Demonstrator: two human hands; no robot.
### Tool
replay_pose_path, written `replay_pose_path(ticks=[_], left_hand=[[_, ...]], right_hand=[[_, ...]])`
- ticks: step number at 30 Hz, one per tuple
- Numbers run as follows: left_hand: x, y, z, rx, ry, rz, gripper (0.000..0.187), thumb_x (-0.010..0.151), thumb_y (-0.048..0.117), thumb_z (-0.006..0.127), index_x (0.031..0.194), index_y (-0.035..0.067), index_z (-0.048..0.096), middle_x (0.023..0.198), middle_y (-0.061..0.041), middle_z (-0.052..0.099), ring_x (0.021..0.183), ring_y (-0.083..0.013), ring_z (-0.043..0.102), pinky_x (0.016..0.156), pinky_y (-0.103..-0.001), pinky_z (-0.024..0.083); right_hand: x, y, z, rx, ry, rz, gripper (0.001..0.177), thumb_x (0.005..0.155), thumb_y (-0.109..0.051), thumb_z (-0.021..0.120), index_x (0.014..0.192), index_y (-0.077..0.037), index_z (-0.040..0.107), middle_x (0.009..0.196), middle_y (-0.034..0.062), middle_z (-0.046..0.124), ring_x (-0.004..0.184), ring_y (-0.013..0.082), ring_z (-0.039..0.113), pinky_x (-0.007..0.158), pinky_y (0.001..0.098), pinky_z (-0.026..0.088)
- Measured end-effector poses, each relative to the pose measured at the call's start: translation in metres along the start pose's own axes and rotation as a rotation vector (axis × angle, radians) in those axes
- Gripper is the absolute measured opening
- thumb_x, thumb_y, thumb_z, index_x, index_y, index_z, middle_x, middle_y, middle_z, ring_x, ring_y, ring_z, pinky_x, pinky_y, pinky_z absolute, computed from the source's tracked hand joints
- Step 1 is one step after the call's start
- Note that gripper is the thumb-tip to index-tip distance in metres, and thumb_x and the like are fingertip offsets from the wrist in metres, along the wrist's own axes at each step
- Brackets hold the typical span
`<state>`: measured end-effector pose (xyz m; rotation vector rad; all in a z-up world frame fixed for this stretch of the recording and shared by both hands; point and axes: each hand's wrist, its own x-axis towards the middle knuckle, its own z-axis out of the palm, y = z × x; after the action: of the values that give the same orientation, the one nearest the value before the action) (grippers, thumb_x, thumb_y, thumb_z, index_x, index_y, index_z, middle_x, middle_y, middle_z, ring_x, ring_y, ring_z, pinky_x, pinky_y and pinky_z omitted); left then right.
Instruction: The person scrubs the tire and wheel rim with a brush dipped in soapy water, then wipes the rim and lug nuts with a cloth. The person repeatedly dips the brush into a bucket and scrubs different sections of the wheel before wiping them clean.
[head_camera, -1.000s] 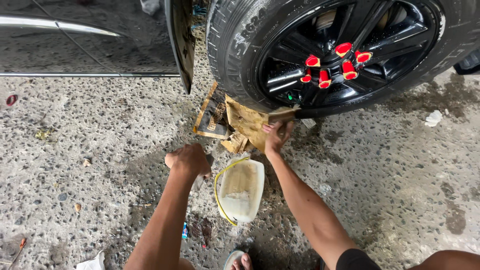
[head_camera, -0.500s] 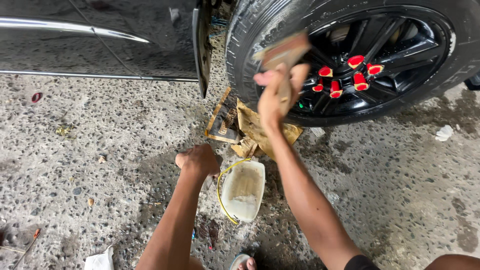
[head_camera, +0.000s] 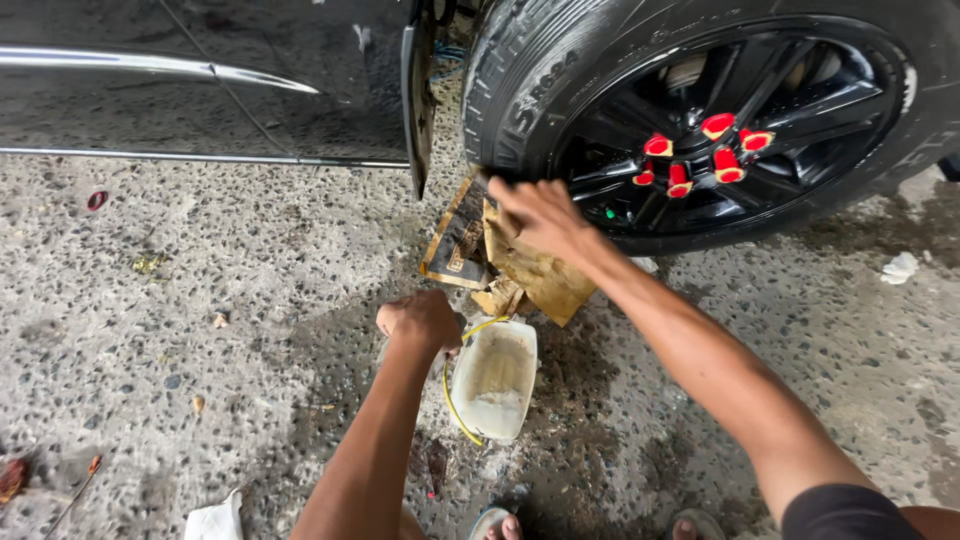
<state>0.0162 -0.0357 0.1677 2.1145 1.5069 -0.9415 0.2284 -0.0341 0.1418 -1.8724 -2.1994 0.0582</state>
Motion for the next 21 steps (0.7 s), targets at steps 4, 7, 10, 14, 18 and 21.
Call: replay_pose_path(ticks=[4, 7, 10, 14, 18, 21], left_hand=[[-0.001, 0.007, -0.004, 0.038, 0.003, 0.012, 0.051, 0.083, 0.037, 0.076, 0.123, 0.007, 0.065, 0.121, -0.008, 0.07, 0.108, -0.0277, 0.067, 0.082, -0.04, 0.054], [-0.003, 0.012, -0.01, 0.044, -0.004, 0.004, 0.056, 0.08, 0.032, 0.08, 0.128, 0.009, 0.064, 0.131, -0.008, 0.067, 0.12, -0.0284, 0.064, 0.088, -0.04, 0.053], [-0.002, 0.014, -0.011, 0.016, 0.001, 0.027, 0.058, 0.079, 0.029, 0.08, 0.13, 0.006, 0.063, 0.133, -0.009, 0.065, 0.124, -0.0274, 0.062, 0.097, -0.04, 0.05], [0.0, 0.016, -0.011, -0.009, -0.015, 0.013, 0.061, 0.079, 0.028, 0.084, 0.13, 0.006, 0.059, 0.131, -0.008, 0.067, 0.121, -0.0271, 0.063, 0.102, -0.041, 0.05], [-0.002, 0.021, -0.013, 0.007, 0.001, 0.037, 0.057, 0.077, 0.029, 0.085, 0.126, 0.008, 0.063, 0.128, -0.007, 0.068, 0.123, -0.0268, 0.061, 0.106, -0.043, 0.045], [-0.005, 0.026, -0.013, 0.009, 0.004, 0.055, 0.052, 0.082, 0.033, 0.082, 0.125, 0.011, 0.062, 0.124, -0.001, 0.069, 0.119, -0.0231, 0.062, 0.104, -0.04, 0.048]], right_hand=[[-0.018, 0.012, -0.114, 0.005, 0.187, 0.266, 0.028, 0.092, -0.045, 0.035, 0.097, -0.017, 0.039, 0.063, 0.0132, 0.061, 0.059, 0.0416, 0.059, 0.054, 0.0543, 0.036], [-0.067, 0.034, -0.18, 0.303, 0.537, 0.551, 0.027, 0.089, -0.043, 0.052, 0.089, -0.016, 0.049, 0.067, 0.0051, 0.058, 0.062, 0.0201, 0.052, 0.058, 0.0405, 0.04], [-0.121, 0.073, -0.198, 0.209, 0.817, 0.31, 0.027, 0.11, -0.03, 0.053, 0.099, -0.008, 0.042, 0.064, 0.007, 0.062, 0.062, 0.0198, 0.072, 0.049, 0.027, 0.044], [-0.172, 0.162, -0.182, -0.062, 1.128, 0.477, 0.025, 0.113, -0.015, 0.056, 0.124, -0.006, 0.035, 0.077, 0.0155, 0.055, 0.065, 0.0319, 0.062, 0.058, 0.0391, 0.045], [-0.14, 0.173, -0.217, -0.72, 0.945, 1.071, 0.037, 0.094, -0.028, 0.068, 0.114, -0.01, 0.043, 0.08, 0.0146, 0.076, 0.065, 0.0418, 0.074, 0.053, 0.0568, 0.057], [-0.071, 0.089, -0.224, -0.788, 0.864, 0.908, 0.063, 0.07, -0.03, 0.086, 0.113, -0.013, 0.043, 0.075, 0.0044, 0.069, 0.056, 0.0336, 0.072, 0.044, 0.0462, 0.056]])
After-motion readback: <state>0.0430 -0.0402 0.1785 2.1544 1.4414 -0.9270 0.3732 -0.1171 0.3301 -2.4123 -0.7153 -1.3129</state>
